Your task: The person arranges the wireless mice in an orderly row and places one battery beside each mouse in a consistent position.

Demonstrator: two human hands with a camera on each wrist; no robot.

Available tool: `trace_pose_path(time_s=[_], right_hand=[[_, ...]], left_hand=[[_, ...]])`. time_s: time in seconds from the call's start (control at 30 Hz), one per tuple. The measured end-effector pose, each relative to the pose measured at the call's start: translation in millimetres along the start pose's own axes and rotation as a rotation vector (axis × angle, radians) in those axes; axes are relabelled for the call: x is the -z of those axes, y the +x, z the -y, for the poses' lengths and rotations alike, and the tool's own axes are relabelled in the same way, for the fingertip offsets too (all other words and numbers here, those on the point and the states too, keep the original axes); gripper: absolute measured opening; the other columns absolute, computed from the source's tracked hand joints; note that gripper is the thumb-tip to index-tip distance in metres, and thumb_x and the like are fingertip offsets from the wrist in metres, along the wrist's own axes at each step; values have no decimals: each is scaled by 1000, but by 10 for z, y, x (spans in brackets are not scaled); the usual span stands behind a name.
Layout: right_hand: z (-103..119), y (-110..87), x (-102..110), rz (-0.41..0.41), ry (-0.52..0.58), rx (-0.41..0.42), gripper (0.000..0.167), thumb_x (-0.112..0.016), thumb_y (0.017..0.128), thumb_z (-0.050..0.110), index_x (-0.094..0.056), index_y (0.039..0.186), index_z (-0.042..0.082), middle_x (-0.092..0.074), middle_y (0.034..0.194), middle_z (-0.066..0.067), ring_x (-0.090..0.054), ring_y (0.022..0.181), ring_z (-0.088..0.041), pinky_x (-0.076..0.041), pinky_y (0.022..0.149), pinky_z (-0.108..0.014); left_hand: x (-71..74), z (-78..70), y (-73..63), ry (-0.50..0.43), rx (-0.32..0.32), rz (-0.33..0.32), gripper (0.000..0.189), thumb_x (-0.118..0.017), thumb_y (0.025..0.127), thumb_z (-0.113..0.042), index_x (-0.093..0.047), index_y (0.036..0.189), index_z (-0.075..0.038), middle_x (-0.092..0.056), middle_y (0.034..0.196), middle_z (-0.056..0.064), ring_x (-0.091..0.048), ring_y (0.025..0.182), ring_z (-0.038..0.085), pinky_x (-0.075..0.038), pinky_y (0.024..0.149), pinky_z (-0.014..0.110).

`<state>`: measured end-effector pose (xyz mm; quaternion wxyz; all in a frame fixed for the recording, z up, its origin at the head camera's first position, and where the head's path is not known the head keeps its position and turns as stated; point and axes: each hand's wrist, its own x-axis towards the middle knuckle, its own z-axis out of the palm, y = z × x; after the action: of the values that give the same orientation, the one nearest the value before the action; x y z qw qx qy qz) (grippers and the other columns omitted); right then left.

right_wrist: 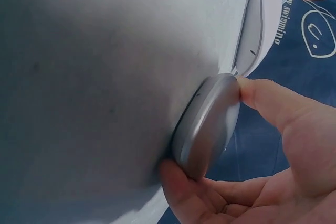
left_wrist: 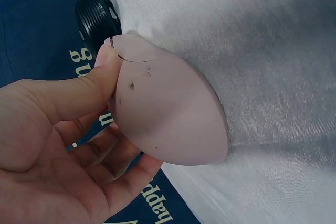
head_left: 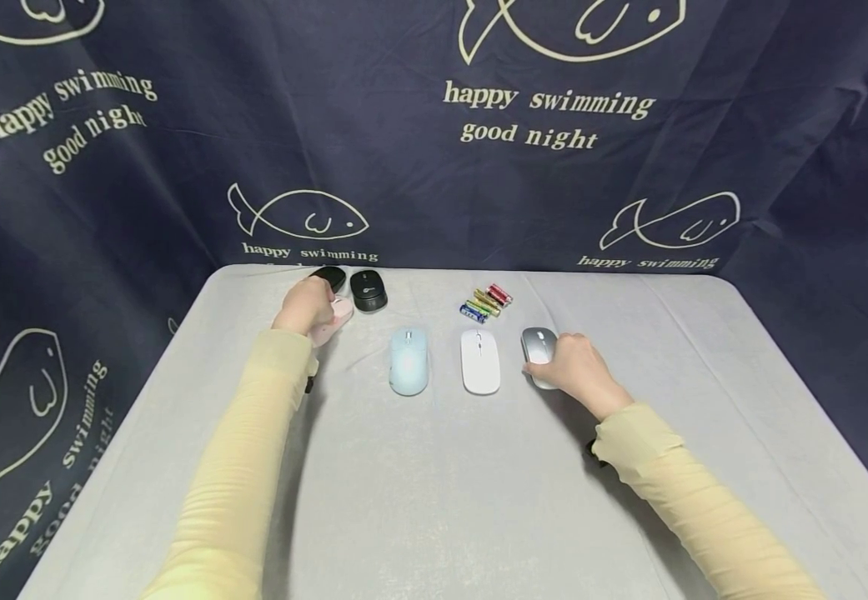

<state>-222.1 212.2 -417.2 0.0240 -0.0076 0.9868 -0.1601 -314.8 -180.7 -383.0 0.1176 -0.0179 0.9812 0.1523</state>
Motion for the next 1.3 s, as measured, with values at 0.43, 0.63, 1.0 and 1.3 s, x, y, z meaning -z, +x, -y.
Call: trace_pose_path(time_s=[0.43, 0.63, 1.0, 1.3], right_hand=[[-12, -35, 106, 40, -31, 81, 76, -76, 71, 48, -52, 102, -18, -55, 90, -28, -56, 76, -36, -49, 69, -49], [-84, 42, 224, 80, 7, 155, 92, -78, 72, 42, -39, 125, -22, -48, 116, -40, -49, 108, -50, -40, 95, -56], [-328, 201, 157, 138, 83, 427, 98, -82, 67, 39, -36, 136, -13, -38, 138, -33, -32, 130, -48, -23, 108, -57], [-432, 245, 61, 168, 146, 515, 105, -85, 63, 38, -33, 139, -11, -37, 142, -30, -32, 132, -44, -24, 109, -54]], left_hand=[[6, 14, 5, 3, -5, 12, 34, -68, 72, -1, -62, 105, -3, -60, 113, 17, -53, 92, 29, -46, 86, 42], [16, 15, -3, 2, -9, 8, 34, -68, 72, -1, -62, 105, -3, -60, 114, 17, -53, 93, 30, -46, 88, 42], [15, 10, -15, 6, -36, -5, 35, -68, 72, -1, -63, 107, -2, -60, 116, 18, -54, 95, 31, -46, 89, 42], [2, 17, -7, -7, -37, -11, 36, -67, 71, 0, -63, 107, -2, -61, 115, 17, -54, 95, 31, -46, 89, 43]])
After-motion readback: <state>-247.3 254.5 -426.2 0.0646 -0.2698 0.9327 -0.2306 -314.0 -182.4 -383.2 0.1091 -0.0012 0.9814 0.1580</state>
